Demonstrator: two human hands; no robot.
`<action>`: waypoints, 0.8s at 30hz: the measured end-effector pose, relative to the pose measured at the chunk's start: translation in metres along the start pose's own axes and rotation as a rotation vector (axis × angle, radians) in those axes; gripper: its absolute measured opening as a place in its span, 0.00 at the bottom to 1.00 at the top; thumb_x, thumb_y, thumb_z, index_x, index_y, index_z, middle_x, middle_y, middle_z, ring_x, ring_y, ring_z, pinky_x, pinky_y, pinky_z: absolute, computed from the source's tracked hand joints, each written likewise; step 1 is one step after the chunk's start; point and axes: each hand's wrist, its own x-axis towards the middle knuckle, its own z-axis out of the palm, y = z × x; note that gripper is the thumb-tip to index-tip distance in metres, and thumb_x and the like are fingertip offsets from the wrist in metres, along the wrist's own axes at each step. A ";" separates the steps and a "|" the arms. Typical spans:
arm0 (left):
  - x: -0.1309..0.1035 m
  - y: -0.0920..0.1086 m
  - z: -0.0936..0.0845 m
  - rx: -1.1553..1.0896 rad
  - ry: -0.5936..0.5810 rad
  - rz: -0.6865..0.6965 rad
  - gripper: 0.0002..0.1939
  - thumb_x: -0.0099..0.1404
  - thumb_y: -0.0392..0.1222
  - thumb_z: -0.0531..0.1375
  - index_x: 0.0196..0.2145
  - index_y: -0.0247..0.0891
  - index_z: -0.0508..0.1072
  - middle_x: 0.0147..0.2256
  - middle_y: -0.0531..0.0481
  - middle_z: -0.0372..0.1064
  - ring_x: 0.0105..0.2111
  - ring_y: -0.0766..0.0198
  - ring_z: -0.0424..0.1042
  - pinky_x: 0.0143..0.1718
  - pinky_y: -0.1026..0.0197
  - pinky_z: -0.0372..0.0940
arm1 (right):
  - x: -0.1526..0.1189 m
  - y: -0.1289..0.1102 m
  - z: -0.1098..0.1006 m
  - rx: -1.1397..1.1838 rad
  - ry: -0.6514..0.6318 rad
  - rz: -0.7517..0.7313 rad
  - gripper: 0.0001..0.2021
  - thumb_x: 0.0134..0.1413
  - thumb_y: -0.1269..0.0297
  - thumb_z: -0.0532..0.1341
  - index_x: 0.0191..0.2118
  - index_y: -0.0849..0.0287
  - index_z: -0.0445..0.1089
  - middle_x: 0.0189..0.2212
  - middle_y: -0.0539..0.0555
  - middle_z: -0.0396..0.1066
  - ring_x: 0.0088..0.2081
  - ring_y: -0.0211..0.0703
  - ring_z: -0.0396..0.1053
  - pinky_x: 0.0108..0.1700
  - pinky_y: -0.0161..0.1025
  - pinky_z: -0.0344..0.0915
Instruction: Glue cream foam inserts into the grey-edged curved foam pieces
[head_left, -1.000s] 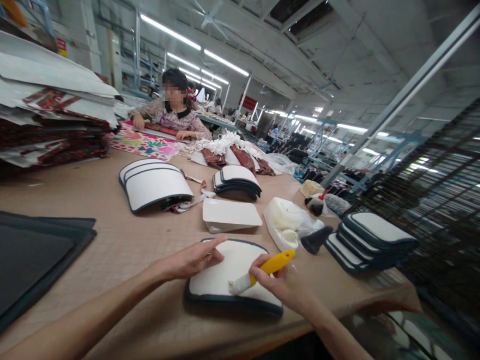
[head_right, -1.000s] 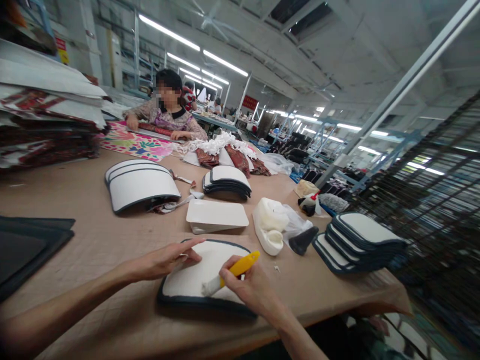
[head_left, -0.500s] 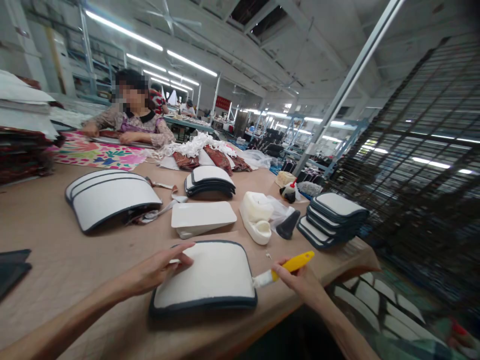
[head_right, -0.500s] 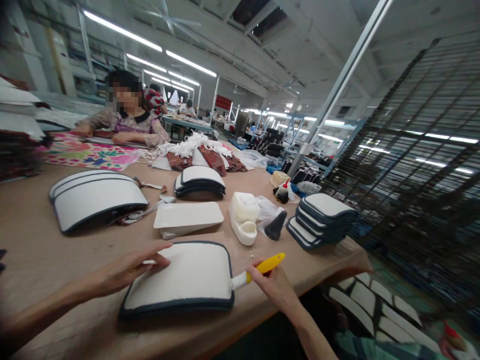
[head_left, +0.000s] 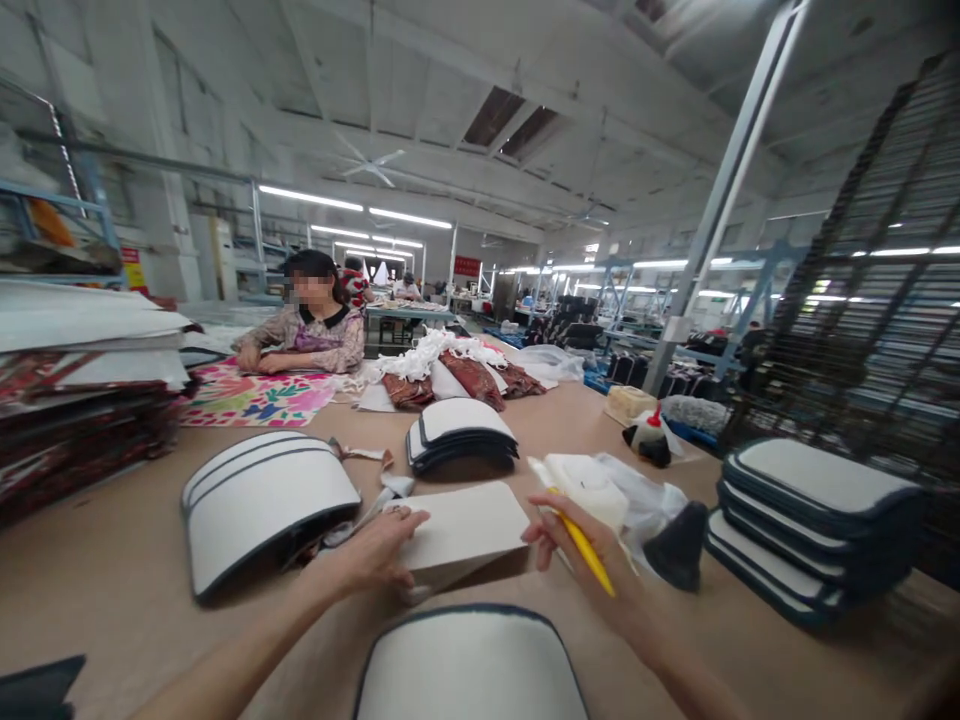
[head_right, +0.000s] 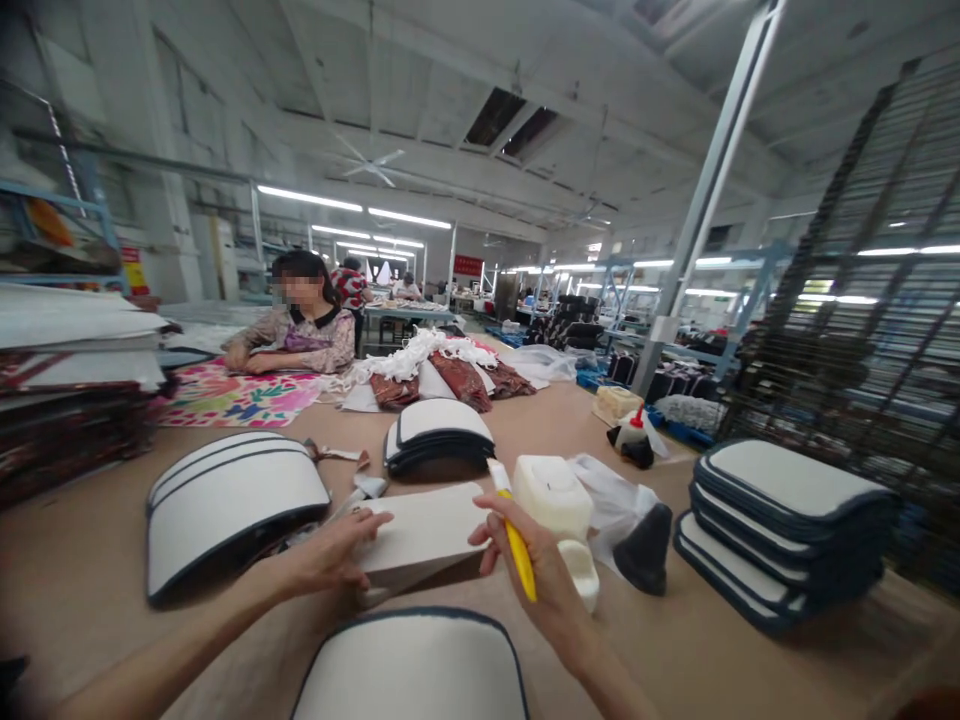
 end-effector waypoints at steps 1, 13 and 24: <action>0.002 -0.005 -0.002 -0.009 -0.030 0.007 0.39 0.42 0.38 0.68 0.53 0.41 0.62 0.43 0.46 0.66 0.44 0.53 0.64 0.47 0.55 0.58 | 0.004 0.007 0.000 -0.017 -0.026 0.009 0.17 0.56 0.51 0.53 0.44 0.57 0.67 0.28 0.53 0.72 0.24 0.39 0.69 0.32 0.39 0.67; 0.006 -0.023 -0.023 -0.128 0.116 0.070 0.10 0.42 0.29 0.52 0.25 0.38 0.62 0.30 0.52 0.64 0.31 0.62 0.63 0.32 0.63 0.58 | 0.073 0.064 0.011 -0.883 -0.141 -0.314 0.28 0.38 0.82 0.56 0.50 0.57 0.68 0.43 0.60 0.70 0.51 0.56 0.61 0.52 0.54 0.53; -0.074 0.065 -0.089 -0.965 0.389 0.001 0.22 0.49 0.46 0.65 0.41 0.38 0.66 0.31 0.53 0.67 0.33 0.62 0.68 0.33 0.63 0.62 | -0.011 -0.068 -0.048 -0.485 0.222 0.014 0.29 0.44 0.51 0.62 0.54 0.50 0.62 0.24 0.46 0.59 0.22 0.36 0.59 0.21 0.32 0.57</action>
